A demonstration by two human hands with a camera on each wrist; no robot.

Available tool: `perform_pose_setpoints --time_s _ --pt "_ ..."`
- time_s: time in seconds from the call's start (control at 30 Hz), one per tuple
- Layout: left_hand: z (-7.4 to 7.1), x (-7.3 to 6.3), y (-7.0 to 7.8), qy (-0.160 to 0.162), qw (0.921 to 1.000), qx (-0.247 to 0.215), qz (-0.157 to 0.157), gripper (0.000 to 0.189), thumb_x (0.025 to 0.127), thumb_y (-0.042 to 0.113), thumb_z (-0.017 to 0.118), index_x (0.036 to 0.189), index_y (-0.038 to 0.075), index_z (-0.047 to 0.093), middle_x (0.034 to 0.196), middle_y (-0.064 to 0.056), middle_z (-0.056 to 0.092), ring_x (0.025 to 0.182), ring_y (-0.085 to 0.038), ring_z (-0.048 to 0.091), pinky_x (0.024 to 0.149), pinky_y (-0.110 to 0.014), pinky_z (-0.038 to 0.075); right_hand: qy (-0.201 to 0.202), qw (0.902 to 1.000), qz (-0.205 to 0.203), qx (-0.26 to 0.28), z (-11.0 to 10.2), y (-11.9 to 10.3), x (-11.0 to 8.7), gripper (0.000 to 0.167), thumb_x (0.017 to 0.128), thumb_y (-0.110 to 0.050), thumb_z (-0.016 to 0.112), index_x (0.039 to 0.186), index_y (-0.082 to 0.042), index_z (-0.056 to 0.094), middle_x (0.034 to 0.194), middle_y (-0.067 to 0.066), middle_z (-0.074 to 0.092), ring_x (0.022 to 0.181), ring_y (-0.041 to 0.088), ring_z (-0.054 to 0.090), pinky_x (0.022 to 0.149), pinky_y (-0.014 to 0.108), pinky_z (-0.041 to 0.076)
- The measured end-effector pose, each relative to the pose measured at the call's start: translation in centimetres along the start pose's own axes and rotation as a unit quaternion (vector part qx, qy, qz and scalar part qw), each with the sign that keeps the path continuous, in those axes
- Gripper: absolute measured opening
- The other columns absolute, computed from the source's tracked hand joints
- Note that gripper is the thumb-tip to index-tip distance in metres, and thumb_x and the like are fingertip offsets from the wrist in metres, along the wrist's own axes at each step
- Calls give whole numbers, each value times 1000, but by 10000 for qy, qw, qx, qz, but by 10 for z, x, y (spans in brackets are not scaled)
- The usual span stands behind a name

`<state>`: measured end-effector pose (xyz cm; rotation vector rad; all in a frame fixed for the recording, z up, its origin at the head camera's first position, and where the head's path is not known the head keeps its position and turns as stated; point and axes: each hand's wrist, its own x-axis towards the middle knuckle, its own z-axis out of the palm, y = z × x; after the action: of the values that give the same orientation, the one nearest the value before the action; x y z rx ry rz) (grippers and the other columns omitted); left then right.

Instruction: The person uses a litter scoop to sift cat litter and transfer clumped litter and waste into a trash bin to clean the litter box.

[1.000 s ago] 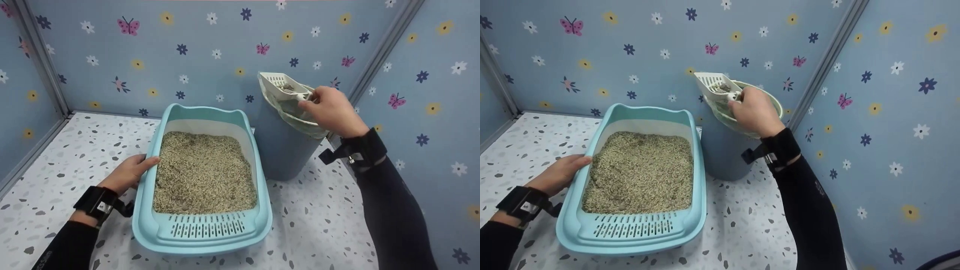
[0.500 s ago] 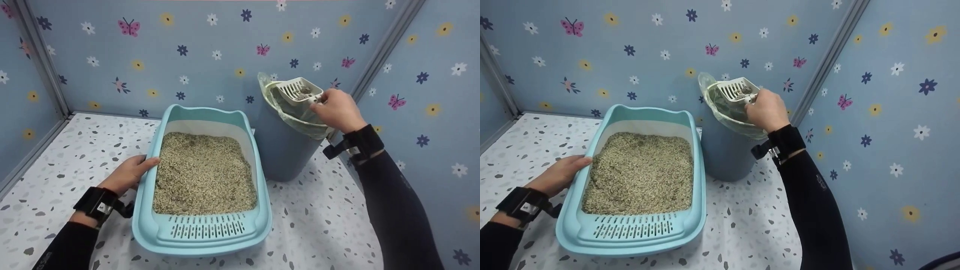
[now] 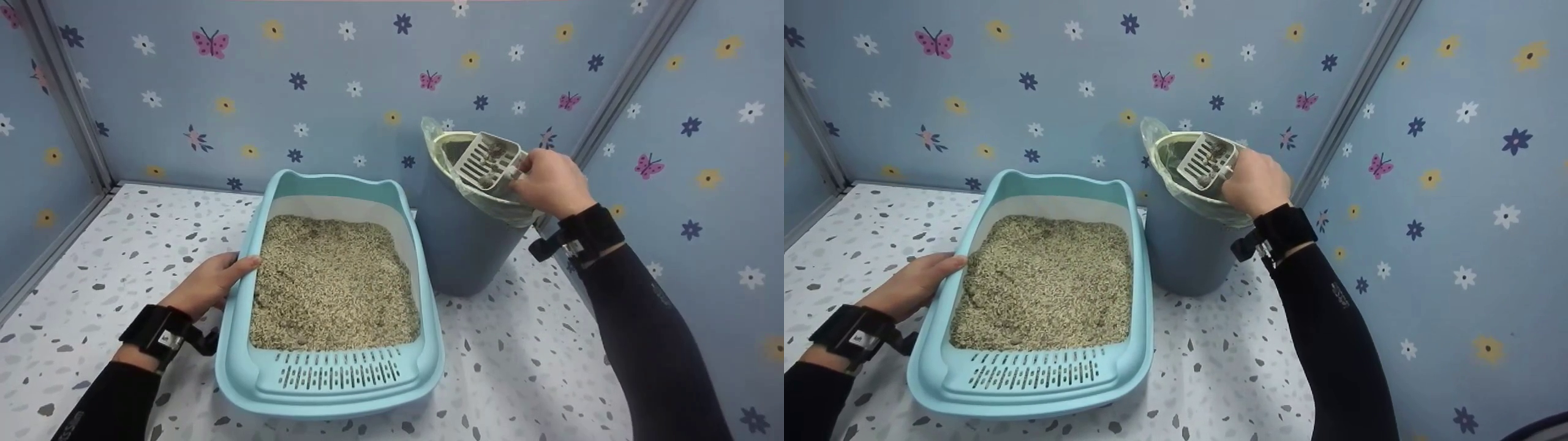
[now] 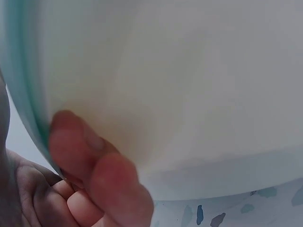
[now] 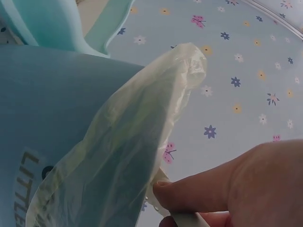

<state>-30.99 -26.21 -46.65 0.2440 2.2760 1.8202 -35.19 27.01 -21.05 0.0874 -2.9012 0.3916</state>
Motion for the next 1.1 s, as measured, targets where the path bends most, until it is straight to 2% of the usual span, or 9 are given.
perform_pose_setpoints --time_s 0.13,0.27,0.47,0.73,0.93,1.1 --pt "0 0 0 -5 10000 -10 13 69 116 49 54 146 -13 46 112 -19 67 91 -28 77 77 -50 72 238 9991 -209 -264 3 3 -2 26 93 -8 71 117 3 73 114 24 74 97 43 67 85 63 58" --pt "0 0 0 17 10000 12 27 68 116 49 54 144 -12 47 111 -19 67 91 -28 77 76 -50 72 420 9966 -426 -574 6 5 -4 31 88 2 60 117 5 70 112 28 74 94 46 68 81 68 58" --pt "-1 -1 0 42 10000 62 44 68 116 50 55 142 -12 48 111 -19 67 90 -28 77 76 -49 72 700 9906 -708 -941 10 4 -7 30 83 9 62 111 1 68 107 25 72 91 46 68 73 66 58" --pt "-1 -3 2 -5 9999 111 88 70 116 51 54 144 -13 46 111 -20 66 91 -28 77 76 -49 72 960 9780 -1118 -1475 18 7 -9 23 85 10 64 103 -3 66 100 21 65 88 43 63 63 63 56" --pt "-1 -2 1 12 9999 98 79 69 116 51 54 142 -13 48 111 -19 66 91 -28 77 76 -49 72 1004 9760 -1229 -1492 18 6 -11 17 90 6 70 104 -3 68 101 22 64 90 44 63 64 65 57" --pt "-1 -1 1 30 9998 160 79 69 116 51 54 143 -12 48 112 -20 67 91 -28 77 76 -49 72 926 9832 -1058 -1162 13 6 -12 25 84 9 64 108 0 66 103 22 66 90 44 64 68 65 57"
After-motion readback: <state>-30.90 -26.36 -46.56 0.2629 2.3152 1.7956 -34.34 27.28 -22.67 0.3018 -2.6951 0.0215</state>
